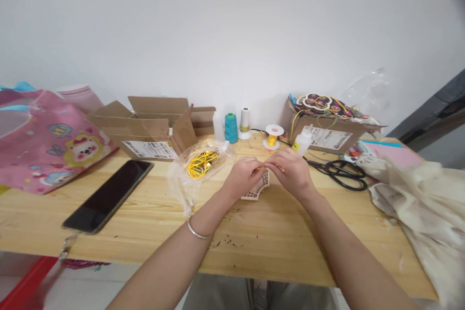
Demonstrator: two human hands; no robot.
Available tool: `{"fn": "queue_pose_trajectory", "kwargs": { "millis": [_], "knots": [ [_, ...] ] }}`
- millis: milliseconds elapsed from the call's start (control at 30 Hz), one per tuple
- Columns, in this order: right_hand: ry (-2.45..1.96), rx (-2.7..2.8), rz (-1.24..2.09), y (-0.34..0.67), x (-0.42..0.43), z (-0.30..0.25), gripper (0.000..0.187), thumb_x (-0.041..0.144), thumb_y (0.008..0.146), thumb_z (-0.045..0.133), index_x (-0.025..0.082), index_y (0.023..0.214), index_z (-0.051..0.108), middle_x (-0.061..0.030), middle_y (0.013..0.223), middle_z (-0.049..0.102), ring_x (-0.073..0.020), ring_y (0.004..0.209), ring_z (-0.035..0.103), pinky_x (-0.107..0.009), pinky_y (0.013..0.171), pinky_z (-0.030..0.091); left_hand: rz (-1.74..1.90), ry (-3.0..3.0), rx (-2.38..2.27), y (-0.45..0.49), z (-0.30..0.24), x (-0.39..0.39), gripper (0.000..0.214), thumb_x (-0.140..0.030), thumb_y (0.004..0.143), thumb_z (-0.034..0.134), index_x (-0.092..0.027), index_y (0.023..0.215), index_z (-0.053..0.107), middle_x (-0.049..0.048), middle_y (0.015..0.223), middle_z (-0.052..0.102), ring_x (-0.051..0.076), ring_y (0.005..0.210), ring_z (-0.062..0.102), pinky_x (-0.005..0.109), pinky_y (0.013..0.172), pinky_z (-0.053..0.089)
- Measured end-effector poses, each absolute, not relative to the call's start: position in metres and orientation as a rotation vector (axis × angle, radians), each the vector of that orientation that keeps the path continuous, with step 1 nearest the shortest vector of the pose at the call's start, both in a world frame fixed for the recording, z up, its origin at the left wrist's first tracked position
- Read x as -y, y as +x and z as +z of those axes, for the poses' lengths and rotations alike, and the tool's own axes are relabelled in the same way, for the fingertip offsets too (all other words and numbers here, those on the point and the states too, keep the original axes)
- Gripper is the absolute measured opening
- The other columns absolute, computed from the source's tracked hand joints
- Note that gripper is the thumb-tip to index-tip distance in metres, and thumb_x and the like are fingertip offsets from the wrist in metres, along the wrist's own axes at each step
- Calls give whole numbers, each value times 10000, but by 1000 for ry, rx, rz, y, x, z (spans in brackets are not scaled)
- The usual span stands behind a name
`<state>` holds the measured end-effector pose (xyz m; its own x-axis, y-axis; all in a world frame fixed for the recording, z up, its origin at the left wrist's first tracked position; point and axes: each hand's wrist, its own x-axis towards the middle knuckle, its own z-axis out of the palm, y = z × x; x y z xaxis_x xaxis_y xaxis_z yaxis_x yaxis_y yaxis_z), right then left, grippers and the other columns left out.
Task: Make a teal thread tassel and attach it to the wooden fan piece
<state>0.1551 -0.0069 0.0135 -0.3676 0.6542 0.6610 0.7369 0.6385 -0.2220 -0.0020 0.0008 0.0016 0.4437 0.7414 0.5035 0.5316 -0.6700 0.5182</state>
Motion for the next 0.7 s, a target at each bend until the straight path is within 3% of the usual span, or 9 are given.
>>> {"fn": "queue_pose_trajectory", "kwargs": {
  "millis": [233, 400, 500, 700],
  "knots": [
    [-1206, 1829, 344, 154, 1, 0, 127, 257, 744, 524, 172, 714, 614, -34, 682, 639, -138, 626, 560, -257, 601, 422, 1032, 2337, -1113, -3, 3, 0, 160, -194, 774, 483, -147, 762, 636, 8, 621, 584, 90, 569, 487, 199, 557, 367],
    [-1231, 1596, 924, 154, 2, 7, 219, 369, 650, 579, 155, 608, 563, 8, 511, 548, -93, 468, 466, -221, 466, 365, 1054, 2396, -1069, -3, 5, 1, 182, -228, 794, 469, -157, 776, 636, 10, 619, 569, 97, 583, 482, 209, 567, 373],
    [-1187, 1426, 1256, 155, 4, 11, 265, 394, 593, 624, 144, 567, 541, 26, 475, 510, -72, 442, 433, -213, 463, 358, 1104, 2414, -1075, -3, 5, 2, 190, -247, 796, 468, -157, 769, 633, 13, 623, 572, 101, 589, 487, 213, 571, 382],
    [-1102, 1159, 1462, 146, 7, 7, 252, 352, 520, 687, 138, 543, 557, 22, 502, 534, -70, 477, 469, -222, 530, 407, 1259, 2096, -1139, -2, 2, 3, 151, -232, 752, 514, -153, 749, 643, 37, 709, 646, 122, 655, 556, 240, 630, 421]
  ]
}}
